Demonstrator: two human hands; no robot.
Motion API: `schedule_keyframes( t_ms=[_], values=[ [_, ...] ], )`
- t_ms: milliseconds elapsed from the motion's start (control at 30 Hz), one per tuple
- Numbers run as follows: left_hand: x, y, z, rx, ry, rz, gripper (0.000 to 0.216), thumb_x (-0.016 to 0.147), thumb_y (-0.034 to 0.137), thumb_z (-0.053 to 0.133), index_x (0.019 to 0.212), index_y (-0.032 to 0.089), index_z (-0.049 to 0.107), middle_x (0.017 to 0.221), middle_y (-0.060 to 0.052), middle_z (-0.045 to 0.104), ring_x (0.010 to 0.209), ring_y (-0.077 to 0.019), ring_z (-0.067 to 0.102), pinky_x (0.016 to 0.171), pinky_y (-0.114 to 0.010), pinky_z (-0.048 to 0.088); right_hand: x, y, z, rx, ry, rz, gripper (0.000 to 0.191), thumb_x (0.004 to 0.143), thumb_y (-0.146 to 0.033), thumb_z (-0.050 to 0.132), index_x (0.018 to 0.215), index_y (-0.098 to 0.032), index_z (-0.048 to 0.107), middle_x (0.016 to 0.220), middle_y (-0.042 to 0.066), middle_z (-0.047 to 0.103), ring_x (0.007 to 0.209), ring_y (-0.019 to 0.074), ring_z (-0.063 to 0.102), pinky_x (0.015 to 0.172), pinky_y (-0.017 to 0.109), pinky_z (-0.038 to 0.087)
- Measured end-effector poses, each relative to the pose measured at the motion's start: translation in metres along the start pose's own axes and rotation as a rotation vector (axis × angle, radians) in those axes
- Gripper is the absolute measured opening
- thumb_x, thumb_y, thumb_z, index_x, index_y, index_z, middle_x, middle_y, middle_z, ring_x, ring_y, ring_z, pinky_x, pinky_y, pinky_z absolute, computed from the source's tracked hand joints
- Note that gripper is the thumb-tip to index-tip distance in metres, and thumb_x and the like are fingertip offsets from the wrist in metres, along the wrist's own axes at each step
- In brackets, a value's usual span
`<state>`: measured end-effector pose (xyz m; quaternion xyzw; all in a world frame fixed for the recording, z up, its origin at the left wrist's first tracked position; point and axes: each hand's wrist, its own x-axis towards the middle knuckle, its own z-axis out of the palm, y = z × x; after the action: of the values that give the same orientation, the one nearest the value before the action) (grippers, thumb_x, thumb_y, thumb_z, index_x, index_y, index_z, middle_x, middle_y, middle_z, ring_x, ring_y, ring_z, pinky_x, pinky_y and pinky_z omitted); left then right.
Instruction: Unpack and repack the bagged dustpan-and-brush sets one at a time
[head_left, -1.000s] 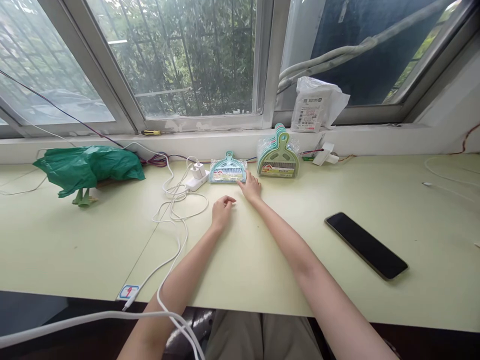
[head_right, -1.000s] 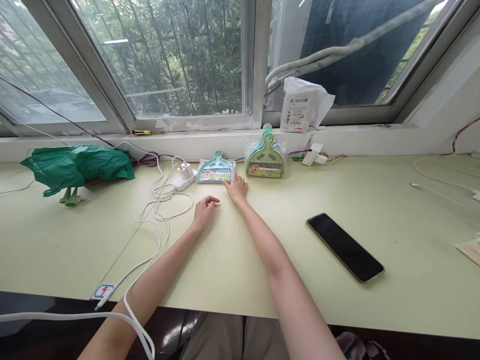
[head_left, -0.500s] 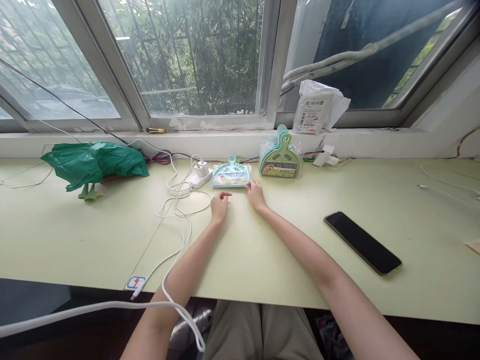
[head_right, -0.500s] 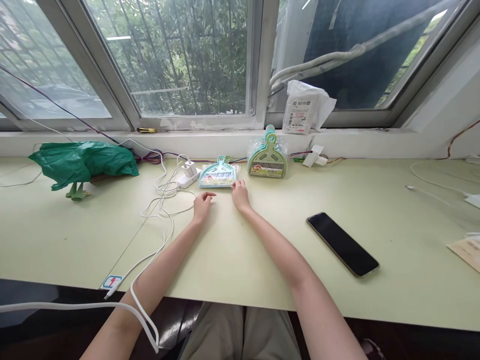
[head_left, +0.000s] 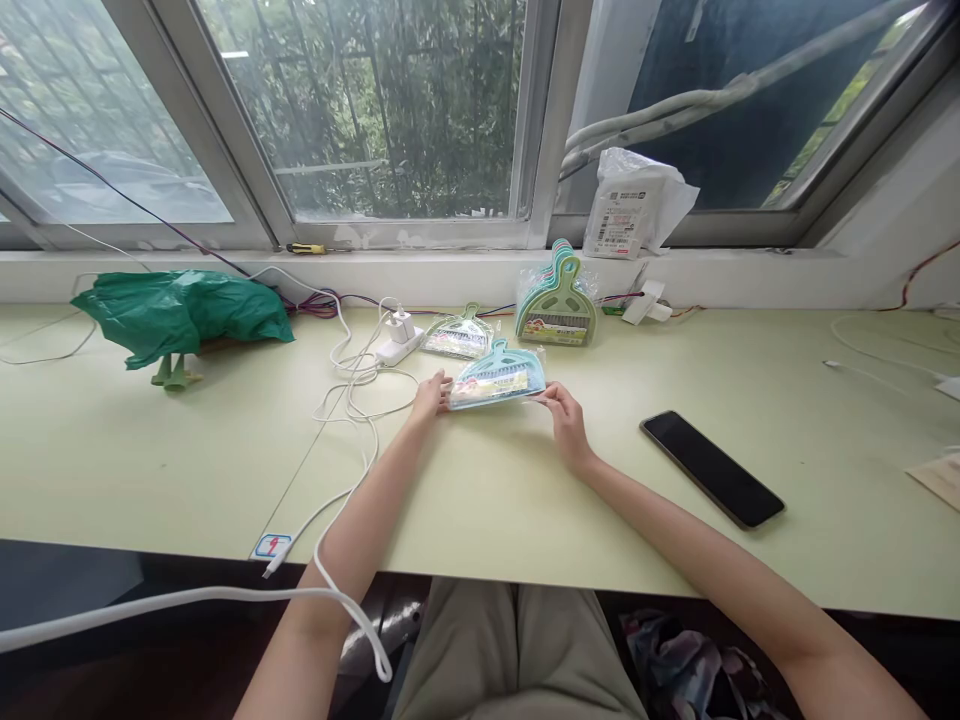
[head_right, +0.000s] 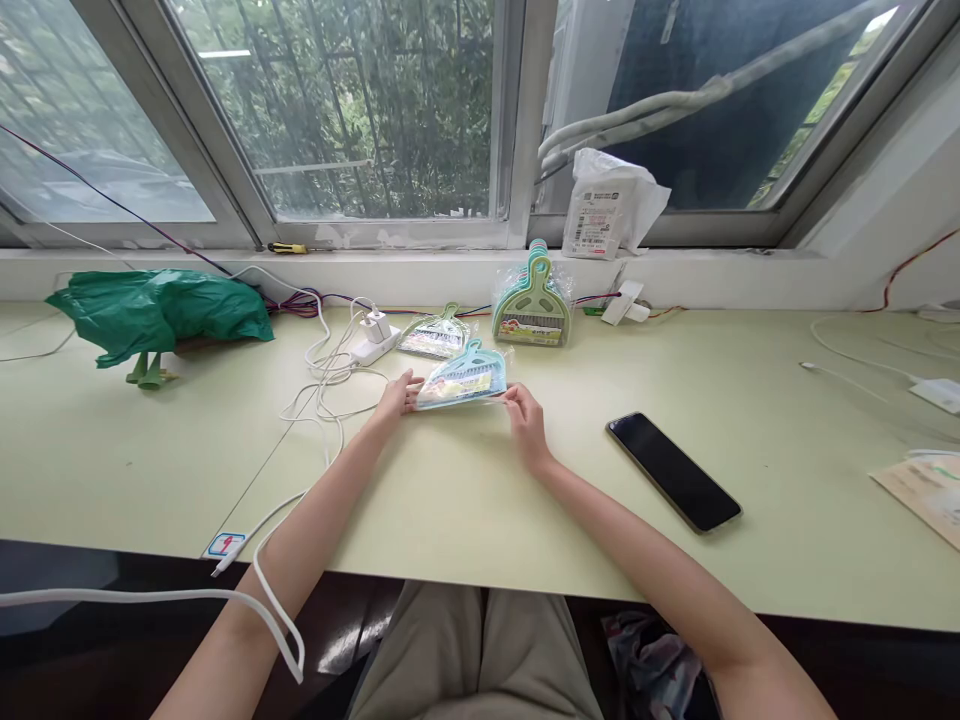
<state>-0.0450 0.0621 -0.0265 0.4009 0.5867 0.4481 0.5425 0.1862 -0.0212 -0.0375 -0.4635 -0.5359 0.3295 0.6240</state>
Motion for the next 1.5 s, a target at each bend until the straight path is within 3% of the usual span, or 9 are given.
schedule_keyframes(
  t_ms=[167,467,700,900,1133,1233,1333,1400,1500],
  values=[
    [-0.008,0.003,-0.007,-0.067,-0.360,-0.130,0.030,0.077,0.039,0.069,0.094,0.014,0.065,0.068,-0.004,0.066,0.053,-0.0090,0.057,0.052,-0.018,0.049,0.002,-0.006,-0.016,0.205,0.058,-0.032,0.019,0.073,-0.019,0.042,0.057,-0.022,0.052,0.067,0.000,0.054,0.074,0.0181,0.058,0.077,0.033,0.044],
    [-0.032,0.002,0.005,-0.028,-0.609,-0.094,0.039,0.070,0.028,0.074,0.102,0.017,0.054,0.077,-0.005,0.070,0.061,-0.0129,0.067,0.061,-0.024,0.055,0.015,-0.003,-0.032,0.210,0.256,-0.046,0.018,0.065,-0.018,0.041,0.047,-0.022,0.043,0.060,0.000,0.042,0.066,0.0158,0.047,0.068,0.029,0.040],
    [-0.035,-0.002,0.009,0.003,-0.596,-0.048,0.058,0.058,0.017,0.084,0.104,0.021,0.048,0.094,-0.002,0.071,0.087,-0.0157,0.070,0.082,-0.031,0.056,0.017,-0.001,-0.033,0.226,0.298,-0.014,0.016,0.063,-0.018,0.039,0.047,-0.021,0.039,0.062,0.000,0.044,0.068,0.0156,0.049,0.068,0.028,0.038],
    [-0.034,-0.004,0.014,-0.088,-0.565,0.122,0.073,0.059,0.019,0.083,0.124,0.021,0.050,0.105,-0.006,0.069,0.089,-0.0176,0.069,0.080,-0.032,0.055,0.022,-0.001,-0.037,0.057,0.378,0.041,0.018,0.063,-0.014,0.039,0.057,-0.020,0.055,0.084,0.003,0.062,0.083,0.0164,0.055,0.076,0.029,0.040],
    [-0.034,-0.006,0.016,-0.094,-0.522,0.220,0.071,0.055,0.020,0.083,0.119,0.021,0.053,0.110,-0.006,0.066,0.095,-0.0214,0.067,0.082,-0.037,0.056,0.014,-0.006,-0.039,-0.405,0.519,-0.210,0.042,0.071,-0.008,0.034,0.075,-0.025,0.072,0.109,0.003,0.062,0.107,0.0204,0.051,0.095,0.038,0.036],
    [-0.033,-0.008,0.018,-0.133,-0.468,0.237,0.076,0.051,0.017,0.085,0.118,0.022,0.048,0.109,-0.004,0.065,0.093,-0.0202,0.066,0.082,-0.038,0.056,0.005,-0.016,-0.035,-0.632,0.412,-0.335,0.039,0.078,-0.009,0.038,0.073,-0.027,0.072,0.111,0.001,0.064,0.105,0.0220,0.052,0.097,0.042,0.033],
    [-0.035,-0.007,0.020,-0.152,-0.463,0.256,0.073,0.051,0.016,0.085,0.113,0.023,0.047,0.106,-0.002,0.064,0.092,-0.0194,0.066,0.081,-0.038,0.056,-0.003,-0.021,-0.027,-0.730,0.141,-0.418,0.029,0.082,-0.013,0.046,0.078,-0.027,0.071,0.104,0.003,0.067,0.104,0.0237,0.054,0.096,0.042,0.032],
    [-0.038,-0.006,0.022,-0.163,-0.452,0.259,0.072,0.050,0.016,0.085,0.111,0.023,0.047,0.104,-0.001,0.064,0.091,-0.0188,0.066,0.082,-0.037,0.055,-0.006,-0.019,-0.020,-0.678,-0.022,-0.391,0.022,0.084,-0.017,0.048,0.086,-0.025,0.068,0.096,0.006,0.068,0.097,0.0235,0.057,0.093,0.041,0.035],
    [-0.043,-0.003,0.023,-0.178,-0.426,0.241,0.072,0.049,0.016,0.085,0.110,0.024,0.047,0.103,0.000,0.065,0.088,-0.0179,0.067,0.083,-0.036,0.054,-0.005,-0.009,-0.011,-0.474,-0.049,-0.221,0.018,0.088,-0.026,0.047,0.094,-0.022,0.063,0.089,0.006,0.067,0.080,0.0202,0.059,0.080,0.035,0.042]
  ],
)
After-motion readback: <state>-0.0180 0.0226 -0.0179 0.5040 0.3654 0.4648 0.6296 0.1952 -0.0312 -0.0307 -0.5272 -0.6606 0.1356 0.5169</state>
